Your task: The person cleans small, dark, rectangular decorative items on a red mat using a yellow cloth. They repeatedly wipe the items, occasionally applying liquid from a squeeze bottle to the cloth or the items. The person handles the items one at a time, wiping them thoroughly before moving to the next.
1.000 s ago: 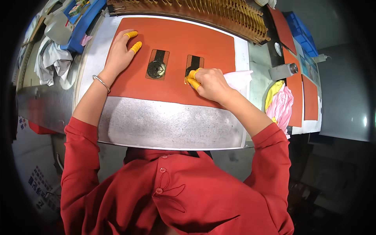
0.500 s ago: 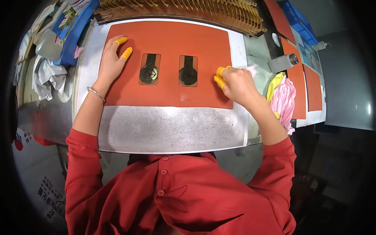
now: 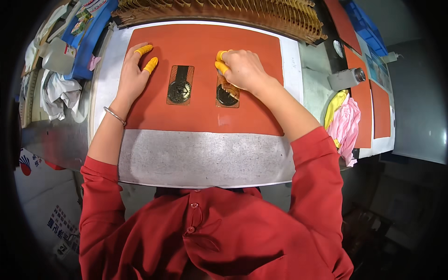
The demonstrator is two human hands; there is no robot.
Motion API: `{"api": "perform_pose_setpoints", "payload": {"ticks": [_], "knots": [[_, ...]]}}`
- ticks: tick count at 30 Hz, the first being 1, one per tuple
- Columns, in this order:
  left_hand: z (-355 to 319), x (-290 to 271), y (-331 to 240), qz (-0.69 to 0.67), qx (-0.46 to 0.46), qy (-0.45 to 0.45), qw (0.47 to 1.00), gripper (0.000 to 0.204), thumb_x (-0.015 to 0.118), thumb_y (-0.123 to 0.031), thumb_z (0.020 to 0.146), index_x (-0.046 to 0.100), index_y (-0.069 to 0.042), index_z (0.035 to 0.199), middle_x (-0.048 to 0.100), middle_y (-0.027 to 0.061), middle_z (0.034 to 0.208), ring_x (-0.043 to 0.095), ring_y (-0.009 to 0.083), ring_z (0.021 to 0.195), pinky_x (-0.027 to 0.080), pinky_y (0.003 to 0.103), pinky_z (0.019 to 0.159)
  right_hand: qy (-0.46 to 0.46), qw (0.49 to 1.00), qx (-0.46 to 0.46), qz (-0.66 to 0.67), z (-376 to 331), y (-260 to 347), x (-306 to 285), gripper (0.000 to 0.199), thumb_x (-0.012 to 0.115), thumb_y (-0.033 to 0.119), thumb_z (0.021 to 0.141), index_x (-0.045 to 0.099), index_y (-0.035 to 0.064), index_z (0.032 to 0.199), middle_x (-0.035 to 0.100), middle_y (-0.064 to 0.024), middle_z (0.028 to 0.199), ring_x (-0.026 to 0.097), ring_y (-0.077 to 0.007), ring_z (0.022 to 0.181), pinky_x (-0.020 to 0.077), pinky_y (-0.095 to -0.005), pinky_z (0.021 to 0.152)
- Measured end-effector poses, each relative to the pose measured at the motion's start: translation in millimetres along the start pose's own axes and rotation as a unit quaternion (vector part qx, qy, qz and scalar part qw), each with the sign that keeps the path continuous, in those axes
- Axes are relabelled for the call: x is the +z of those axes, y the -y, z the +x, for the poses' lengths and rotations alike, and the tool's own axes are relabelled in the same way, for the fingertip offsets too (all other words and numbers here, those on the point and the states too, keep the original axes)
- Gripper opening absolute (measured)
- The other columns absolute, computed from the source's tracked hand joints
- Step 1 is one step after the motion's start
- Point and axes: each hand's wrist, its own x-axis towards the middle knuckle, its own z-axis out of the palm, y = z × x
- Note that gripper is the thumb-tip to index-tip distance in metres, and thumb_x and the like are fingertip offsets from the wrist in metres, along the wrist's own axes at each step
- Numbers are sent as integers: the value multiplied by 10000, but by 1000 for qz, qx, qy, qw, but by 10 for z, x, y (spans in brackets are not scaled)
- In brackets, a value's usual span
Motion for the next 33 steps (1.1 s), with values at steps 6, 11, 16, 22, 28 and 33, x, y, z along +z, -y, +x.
{"api": "perform_pose_setpoints", "payload": {"ticks": [6, 11, 16, 22, 28, 33], "knots": [[33, 32, 10, 19, 10, -3, 1000, 334, 636, -170, 808, 590, 24, 1076, 528, 137, 1206, 483, 306, 1128, 376, 372, 977, 36, 999, 25, 18, 38, -11, -66, 212, 605, 227, 841, 632, 27, 904, 651, -159, 782, 625, -326, 719, 485, -403, 655], [28, 24, 17, 15, 13, 0, 1000, 337, 630, -166, 814, 582, 21, 1090, 526, 134, 1214, 479, 299, 1143, 367, 365, 987, 36, 999, -12, -3, 5, -43, -44, 201, 611, 217, 833, 632, 28, 898, 637, -155, 745, 615, -331, 681, 485, -409, 618], [-15, 15, 14, 26, -7, 14, 1000, 336, 615, -150, 827, 568, 14, 1117, 521, 122, 1236, 473, 291, 1165, 361, 349, 998, 82, 989, -125, 1, -663, 244, 10, 128, 628, 207, 795, 637, 82, 819, 607, -134, 705, 604, -321, 650, 480, -427, 575], [29, 15, 7, 25, 7, 7, 1000, 335, 618, -154, 828, 573, 15, 1114, 524, 129, 1229, 478, 290, 1159, 368, 348, 991, -23, 998, -35, -42, -77, -74, 4, 166, 612, 203, 810, 634, 45, 858, 626, -150, 753, 604, -340, 670, 477, -415, 595], [6, 14, -10, 27, -5, 3, 1000, 330, 619, -152, 827, 577, 9, 1112, 530, 123, 1224, 479, 287, 1157, 369, 346, 993, 19, 996, -88, -27, -354, 58, 38, 129, 609, 180, 811, 638, 60, 846, 630, -146, 732, 613, -331, 669, 491, -396, 604], [-1, 23, -4, 40, 1, 1, 999, 340, 617, -163, 828, 575, 12, 1117, 528, 122, 1227, 480, 288, 1157, 370, 349, 993, -4, 998, -54, -31, -182, 79, -29, 175, 577, 221, 819, 618, 59, 765, 629, -145, 691, 611, -332, 648, 480, -442, 598]]}}
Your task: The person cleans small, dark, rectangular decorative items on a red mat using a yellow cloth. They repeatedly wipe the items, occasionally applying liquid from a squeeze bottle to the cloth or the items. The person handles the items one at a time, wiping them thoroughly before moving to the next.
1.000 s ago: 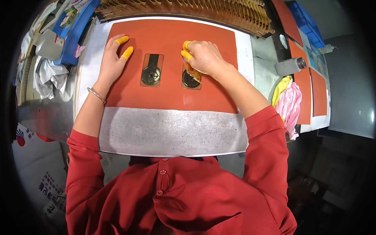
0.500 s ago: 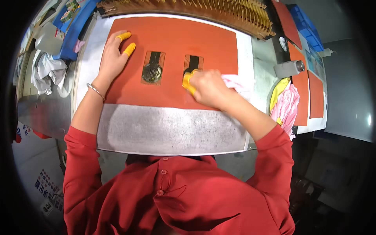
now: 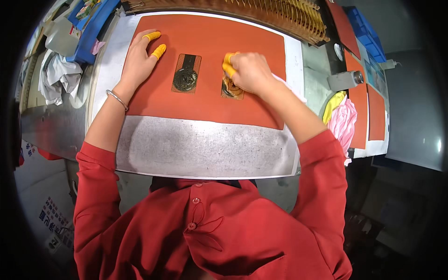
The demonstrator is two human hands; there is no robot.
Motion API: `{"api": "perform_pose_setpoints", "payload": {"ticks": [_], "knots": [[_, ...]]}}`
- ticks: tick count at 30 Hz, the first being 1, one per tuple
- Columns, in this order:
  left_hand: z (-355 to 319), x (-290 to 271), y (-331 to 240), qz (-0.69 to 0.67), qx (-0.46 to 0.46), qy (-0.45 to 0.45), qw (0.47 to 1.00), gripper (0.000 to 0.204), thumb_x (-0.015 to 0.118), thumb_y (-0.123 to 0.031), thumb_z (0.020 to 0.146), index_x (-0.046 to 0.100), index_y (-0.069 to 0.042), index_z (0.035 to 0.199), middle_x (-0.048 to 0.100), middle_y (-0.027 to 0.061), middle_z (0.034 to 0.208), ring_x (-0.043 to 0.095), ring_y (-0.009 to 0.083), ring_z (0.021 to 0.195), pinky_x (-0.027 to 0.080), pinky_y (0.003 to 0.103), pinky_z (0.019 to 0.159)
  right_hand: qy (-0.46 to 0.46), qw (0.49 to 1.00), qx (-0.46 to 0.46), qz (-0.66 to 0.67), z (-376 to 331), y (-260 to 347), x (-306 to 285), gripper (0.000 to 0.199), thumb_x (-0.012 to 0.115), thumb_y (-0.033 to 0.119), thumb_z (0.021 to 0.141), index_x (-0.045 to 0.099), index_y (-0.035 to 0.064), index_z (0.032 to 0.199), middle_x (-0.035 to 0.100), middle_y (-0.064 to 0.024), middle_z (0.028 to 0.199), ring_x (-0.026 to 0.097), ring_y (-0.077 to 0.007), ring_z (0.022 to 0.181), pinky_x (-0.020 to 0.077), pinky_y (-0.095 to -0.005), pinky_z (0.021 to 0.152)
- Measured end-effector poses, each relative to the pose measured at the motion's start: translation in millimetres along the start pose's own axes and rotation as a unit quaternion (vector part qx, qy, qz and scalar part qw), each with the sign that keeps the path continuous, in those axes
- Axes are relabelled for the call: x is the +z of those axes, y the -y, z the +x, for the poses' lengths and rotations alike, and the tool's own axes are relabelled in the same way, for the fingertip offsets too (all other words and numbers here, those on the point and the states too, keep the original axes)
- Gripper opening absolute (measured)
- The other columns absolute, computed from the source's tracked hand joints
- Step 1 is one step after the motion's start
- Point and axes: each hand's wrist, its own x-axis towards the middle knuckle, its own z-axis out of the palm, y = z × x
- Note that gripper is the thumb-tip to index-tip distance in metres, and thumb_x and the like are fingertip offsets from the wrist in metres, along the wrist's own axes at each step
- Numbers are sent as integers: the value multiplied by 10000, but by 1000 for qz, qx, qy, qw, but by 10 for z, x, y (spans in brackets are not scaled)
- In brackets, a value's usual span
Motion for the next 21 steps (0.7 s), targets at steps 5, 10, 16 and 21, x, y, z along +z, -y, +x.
{"api": "perform_pose_setpoints", "payload": {"ticks": [5, 10, 16, 21], "knots": [[17, -10, 11, -18, 3, -2, 1000, 345, 619, -165, 826, 574, 20, 1114, 528, 130, 1226, 481, 294, 1153, 372, 351, 992, 17, 1000, 20, -1, -10, -70, 76, 170, 599, 214, 792, 613, 50, 749, 626, -148, 687, 606, -336, 646, 475, -449, 596], [-3, -1, 2, -7, -3, -6, 1000, 341, 620, -166, 825, 577, 26, 1104, 527, 139, 1225, 484, 304, 1145, 371, 353, 993, 8, 1000, 5, 5, -361, 181, 85, 114, 626, 159, 766, 615, 46, 759, 611, -135, 689, 597, -326, 611, 474, -430, 564], [-15, -3, 28, -23, -4, -2, 1000, 348, 618, -176, 829, 573, 23, 1110, 513, 142, 1239, 473, 300, 1159, 364, 353, 1000, -16, 1000, 5, -23, -332, 192, 100, 122, 636, 159, 777, 625, 39, 765, 601, -148, 660, 594, -328, 591, 468, -422, 546], [2, -14, -11, -16, -3, 0, 1000, 347, 617, -177, 832, 571, 28, 1109, 515, 142, 1235, 471, 302, 1162, 367, 352, 997, -27, 998, 50, -34, -233, 115, 104, 145, 658, 170, 759, 617, 33, 733, 591, -154, 634, 592, -334, 589, 471, -417, 548]]}}
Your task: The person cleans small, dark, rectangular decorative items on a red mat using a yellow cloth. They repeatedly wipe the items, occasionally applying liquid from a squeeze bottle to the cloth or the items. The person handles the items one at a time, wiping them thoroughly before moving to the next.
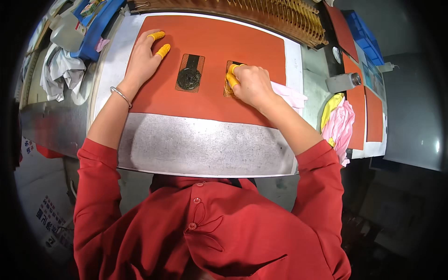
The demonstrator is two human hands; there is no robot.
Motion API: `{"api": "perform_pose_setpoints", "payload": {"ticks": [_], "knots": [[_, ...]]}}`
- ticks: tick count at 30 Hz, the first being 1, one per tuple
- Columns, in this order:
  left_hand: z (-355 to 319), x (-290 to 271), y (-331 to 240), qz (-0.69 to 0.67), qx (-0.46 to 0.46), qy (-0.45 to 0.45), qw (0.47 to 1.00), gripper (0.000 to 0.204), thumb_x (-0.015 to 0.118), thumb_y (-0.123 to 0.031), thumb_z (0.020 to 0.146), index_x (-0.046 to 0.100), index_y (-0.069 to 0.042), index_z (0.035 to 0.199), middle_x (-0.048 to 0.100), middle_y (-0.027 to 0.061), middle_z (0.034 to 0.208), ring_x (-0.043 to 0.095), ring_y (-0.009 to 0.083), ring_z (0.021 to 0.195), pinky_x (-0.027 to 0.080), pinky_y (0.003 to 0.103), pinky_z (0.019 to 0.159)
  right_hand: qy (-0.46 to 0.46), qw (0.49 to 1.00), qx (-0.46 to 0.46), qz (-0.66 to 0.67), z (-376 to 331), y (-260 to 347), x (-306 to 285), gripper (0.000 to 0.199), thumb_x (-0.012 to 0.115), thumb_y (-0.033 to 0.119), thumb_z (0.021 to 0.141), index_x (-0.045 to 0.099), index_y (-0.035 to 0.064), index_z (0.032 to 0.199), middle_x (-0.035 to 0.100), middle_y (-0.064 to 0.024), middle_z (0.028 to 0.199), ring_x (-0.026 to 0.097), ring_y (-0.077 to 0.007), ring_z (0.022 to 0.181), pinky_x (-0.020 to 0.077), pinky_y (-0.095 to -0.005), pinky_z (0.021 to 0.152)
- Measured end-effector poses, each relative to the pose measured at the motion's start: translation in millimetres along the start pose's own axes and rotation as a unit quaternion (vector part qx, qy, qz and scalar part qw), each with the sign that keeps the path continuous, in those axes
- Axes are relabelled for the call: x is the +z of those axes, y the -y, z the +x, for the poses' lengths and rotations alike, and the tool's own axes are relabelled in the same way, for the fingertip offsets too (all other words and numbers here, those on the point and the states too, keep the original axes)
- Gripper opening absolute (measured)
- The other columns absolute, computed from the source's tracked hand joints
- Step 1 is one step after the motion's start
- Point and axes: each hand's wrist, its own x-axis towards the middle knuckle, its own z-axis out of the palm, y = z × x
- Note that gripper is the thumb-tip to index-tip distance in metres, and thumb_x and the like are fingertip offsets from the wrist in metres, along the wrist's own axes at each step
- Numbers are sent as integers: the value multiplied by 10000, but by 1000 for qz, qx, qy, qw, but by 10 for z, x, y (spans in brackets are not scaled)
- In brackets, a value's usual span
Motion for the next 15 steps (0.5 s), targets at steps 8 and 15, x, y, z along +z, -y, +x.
{"api": "perform_pose_setpoints", "payload": {"ticks": [8, 15], "knots": [[16, 35, 23, 7, 11, -12, 1000, 335, 619, -166, 827, 573, 27, 1097, 527, 135, 1220, 479, 302, 1150, 375, 355, 987, -30, 998, -47, 28, 155, -111, -1, 117, 643, 154, 778, 628, 54, 838, 610, -161, 722, 596, -343, 640, 478, -422, 573], [-14, 50, 72, -19, 8, -20, 1000, 339, 654, -182, 793, 593, 11, 1065, 526, 127, 1201, 476, 289, 1132, 365, 384, 973, 21, 990, -134, 35, -79, -133, 22, 104, 639, 159, 779, 628, 63, 818, 607, -138, 725, 601, -318, 666, 484, -406, 584]]}}
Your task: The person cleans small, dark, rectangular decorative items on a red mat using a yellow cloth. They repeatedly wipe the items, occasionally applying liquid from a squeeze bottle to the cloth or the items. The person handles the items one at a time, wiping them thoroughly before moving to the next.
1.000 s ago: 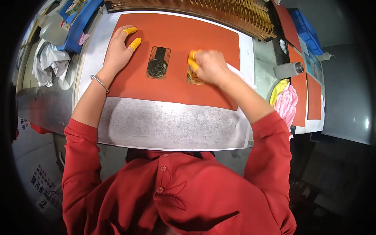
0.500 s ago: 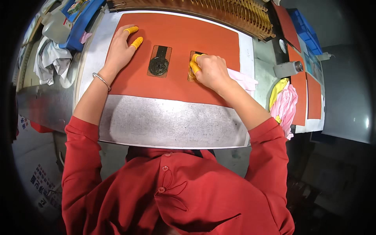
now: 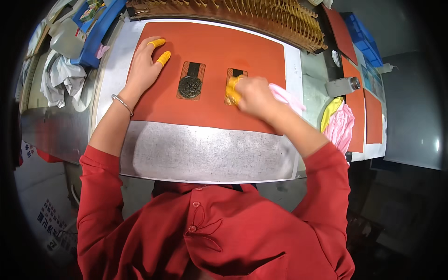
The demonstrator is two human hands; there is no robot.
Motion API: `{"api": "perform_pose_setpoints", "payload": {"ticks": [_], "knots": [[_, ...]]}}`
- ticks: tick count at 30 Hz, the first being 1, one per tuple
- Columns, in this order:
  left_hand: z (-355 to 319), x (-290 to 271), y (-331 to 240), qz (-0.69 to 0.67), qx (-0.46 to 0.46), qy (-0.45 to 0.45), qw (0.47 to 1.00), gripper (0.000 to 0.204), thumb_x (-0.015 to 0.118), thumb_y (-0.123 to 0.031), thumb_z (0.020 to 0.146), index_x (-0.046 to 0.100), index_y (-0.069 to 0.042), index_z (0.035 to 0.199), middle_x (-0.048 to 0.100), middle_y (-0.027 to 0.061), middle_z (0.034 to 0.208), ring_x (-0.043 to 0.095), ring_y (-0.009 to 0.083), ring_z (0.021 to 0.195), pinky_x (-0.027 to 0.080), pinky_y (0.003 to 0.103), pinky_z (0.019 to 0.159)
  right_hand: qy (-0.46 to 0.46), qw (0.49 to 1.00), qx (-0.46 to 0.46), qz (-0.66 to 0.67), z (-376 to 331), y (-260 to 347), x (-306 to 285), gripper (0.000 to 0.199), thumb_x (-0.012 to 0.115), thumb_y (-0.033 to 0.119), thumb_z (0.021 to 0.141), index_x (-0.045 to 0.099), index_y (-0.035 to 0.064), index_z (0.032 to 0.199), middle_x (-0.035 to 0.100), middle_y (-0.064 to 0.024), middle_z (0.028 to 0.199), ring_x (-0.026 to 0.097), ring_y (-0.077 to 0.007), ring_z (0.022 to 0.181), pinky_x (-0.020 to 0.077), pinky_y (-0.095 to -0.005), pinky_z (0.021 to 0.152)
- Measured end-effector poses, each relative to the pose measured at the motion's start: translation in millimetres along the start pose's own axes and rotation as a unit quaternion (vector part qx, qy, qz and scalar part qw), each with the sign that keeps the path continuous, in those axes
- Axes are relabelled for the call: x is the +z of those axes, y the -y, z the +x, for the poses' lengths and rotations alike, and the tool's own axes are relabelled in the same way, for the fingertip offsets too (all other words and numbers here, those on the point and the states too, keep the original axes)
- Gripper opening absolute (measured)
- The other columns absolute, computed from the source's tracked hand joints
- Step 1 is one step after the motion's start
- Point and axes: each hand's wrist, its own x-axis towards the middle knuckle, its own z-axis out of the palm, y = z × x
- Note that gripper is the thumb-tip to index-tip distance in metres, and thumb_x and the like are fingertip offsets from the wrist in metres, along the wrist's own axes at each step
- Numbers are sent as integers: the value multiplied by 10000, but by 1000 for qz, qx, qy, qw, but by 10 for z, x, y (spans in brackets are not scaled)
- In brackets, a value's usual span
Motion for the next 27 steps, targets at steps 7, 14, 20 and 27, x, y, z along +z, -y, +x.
{"api": "perform_pose_setpoints", "payload": {"ticks": [7, 14, 20, 27], "knots": [[36, -37, -21, 21, 18, 11, 1000, 323, 625, -150, 819, 577, 24, 1087, 526, 139, 1219, 482, 304, 1148, 372, 356, 989, -10, 994, 112, 10, 189, -304, -96, 113, 632, 153, 768, 615, 60, 830, 604, -141, 737, 587, -341, 677, 473, -402, 587], [1, -44, -50, 23, -6, 21, 1000, 332, 621, -143, 822, 570, 16, 1110, 524, 132, 1220, 476, 294, 1157, 360, 350, 1003, 50, 997, -31, 48, -350, 88, -99, 67, 641, 123, 769, 629, 67, 803, 592, -116, 689, 588, -291, 626, 465, -404, 550], [43, -41, -41, 8, 18, 14, 1000, 329, 623, -131, 818, 570, 19, 1106, 527, 138, 1211, 479, 301, 1149, 371, 352, 990, -18, 994, 105, -22, 24, -265, -138, 122, 635, 171, 765, 622, 50, 780, 602, -136, 717, 587, -334, 649, 470, -416, 561], [30, 38, -27, -9, 18, -23, 1000, 342, 664, -161, 766, 601, 10, 1055, 549, 161, 1154, 503, 324, 1087, 392, 396, 947, 73, 994, 4, 78, -483, 393, -315, 95, 612, 145, 790, 604, 50, 795, 566, -119, 634, 582, -294, 591, 449, -385, 519]]}}
